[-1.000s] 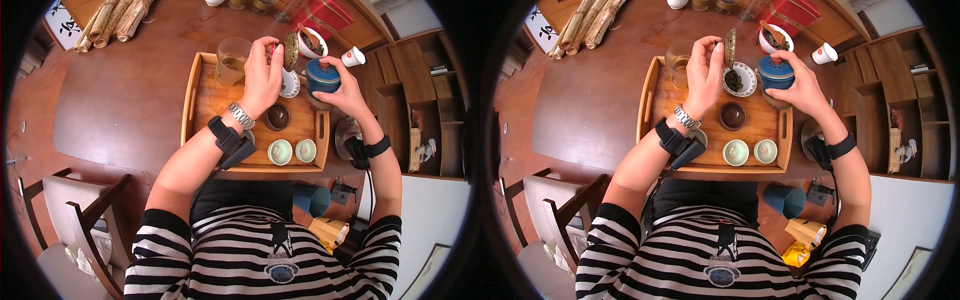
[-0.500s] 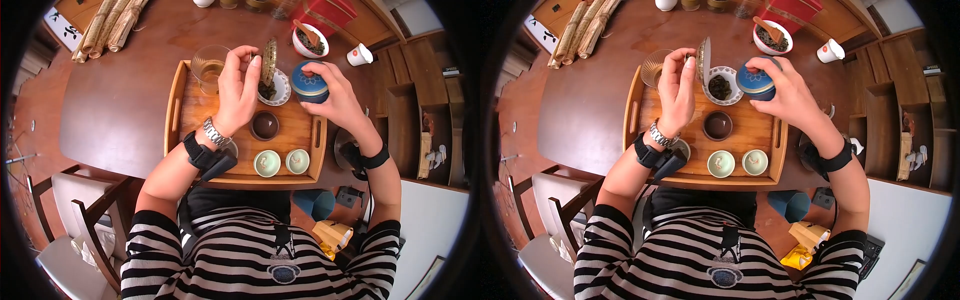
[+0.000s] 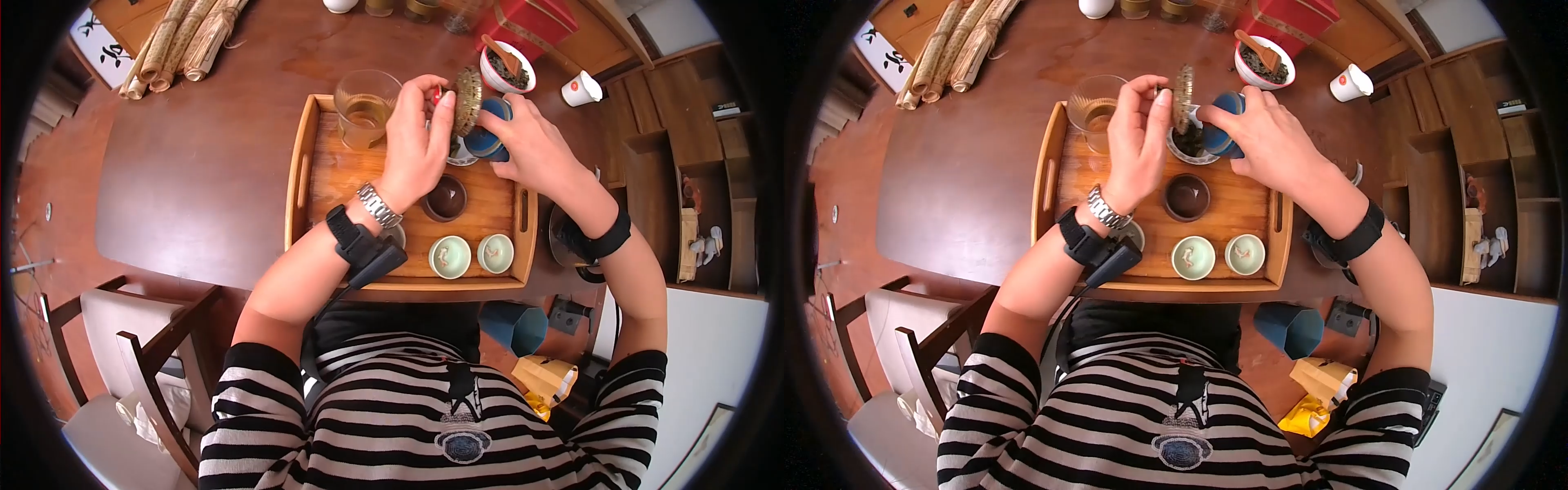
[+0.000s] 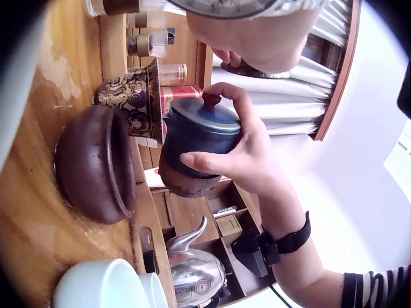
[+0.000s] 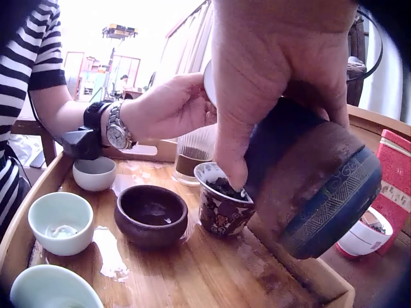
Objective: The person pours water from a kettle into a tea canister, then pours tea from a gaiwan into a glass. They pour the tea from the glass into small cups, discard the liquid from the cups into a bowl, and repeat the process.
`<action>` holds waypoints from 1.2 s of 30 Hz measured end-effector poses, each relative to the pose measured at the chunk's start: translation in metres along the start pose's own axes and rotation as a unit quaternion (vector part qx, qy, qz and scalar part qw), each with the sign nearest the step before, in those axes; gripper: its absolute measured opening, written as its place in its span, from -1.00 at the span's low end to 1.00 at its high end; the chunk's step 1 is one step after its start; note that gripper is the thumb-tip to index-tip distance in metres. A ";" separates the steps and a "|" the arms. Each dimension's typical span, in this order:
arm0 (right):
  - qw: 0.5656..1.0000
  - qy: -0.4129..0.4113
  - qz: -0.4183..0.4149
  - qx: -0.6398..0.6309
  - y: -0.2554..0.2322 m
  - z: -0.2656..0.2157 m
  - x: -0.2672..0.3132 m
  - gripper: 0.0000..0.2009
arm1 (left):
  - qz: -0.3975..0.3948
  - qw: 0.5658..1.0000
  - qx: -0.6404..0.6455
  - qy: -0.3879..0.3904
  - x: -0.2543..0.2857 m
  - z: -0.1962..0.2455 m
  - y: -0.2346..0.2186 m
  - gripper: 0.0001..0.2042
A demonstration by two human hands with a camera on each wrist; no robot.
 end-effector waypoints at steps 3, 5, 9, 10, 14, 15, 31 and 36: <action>0.999 -0.005 -0.008 0.041 0.002 -0.004 -0.003 -0.34 | 0.012 1.000 0.005 0.022 0.000 -0.001 0.000 -0.84; 0.998 -0.017 -0.010 0.059 0.004 -0.004 -0.006 -0.33 | 0.009 1.000 0.005 0.016 0.000 -0.001 0.000 -0.83; 0.995 -0.030 -0.024 0.092 0.006 -0.006 -0.009 -0.34 | 0.016 1.000 -0.006 0.018 -0.002 -0.001 -0.002 -0.83; 0.995 -0.030 -0.024 0.091 0.006 -0.006 -0.009 -0.34 | 0.020 0.999 -0.011 0.025 -0.002 0.001 -0.003 -0.83; 0.992 -0.042 -0.020 0.121 0.004 -0.010 -0.009 -0.34 | 0.023 0.999 -0.016 0.032 -0.001 0.004 -0.003 -0.82; 0.990 -0.046 -0.020 0.134 0.004 -0.011 -0.009 -0.33 | 0.022 0.999 -0.017 0.028 -0.002 0.003 -0.002 -0.82; 0.986 -0.057 0.001 0.154 0.004 -0.015 -0.010 -0.41 | 0.017 0.999 -0.024 0.026 -0.003 -0.004 0.000 -0.83; 0.986 -0.060 -0.008 0.157 0.006 -0.016 -0.012 -0.42 | 0.023 0.998 -0.045 0.035 -0.003 -0.004 -0.002 -0.83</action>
Point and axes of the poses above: each hand's wrist, its own x-axis away from the middle knuckle, its own y-axis out of the palm, z = x × y, the point moved 10 cm from there along -x, towards the middle knuckle, and after that the axes turned 4 degrees about -y, right-handed, at the moved point
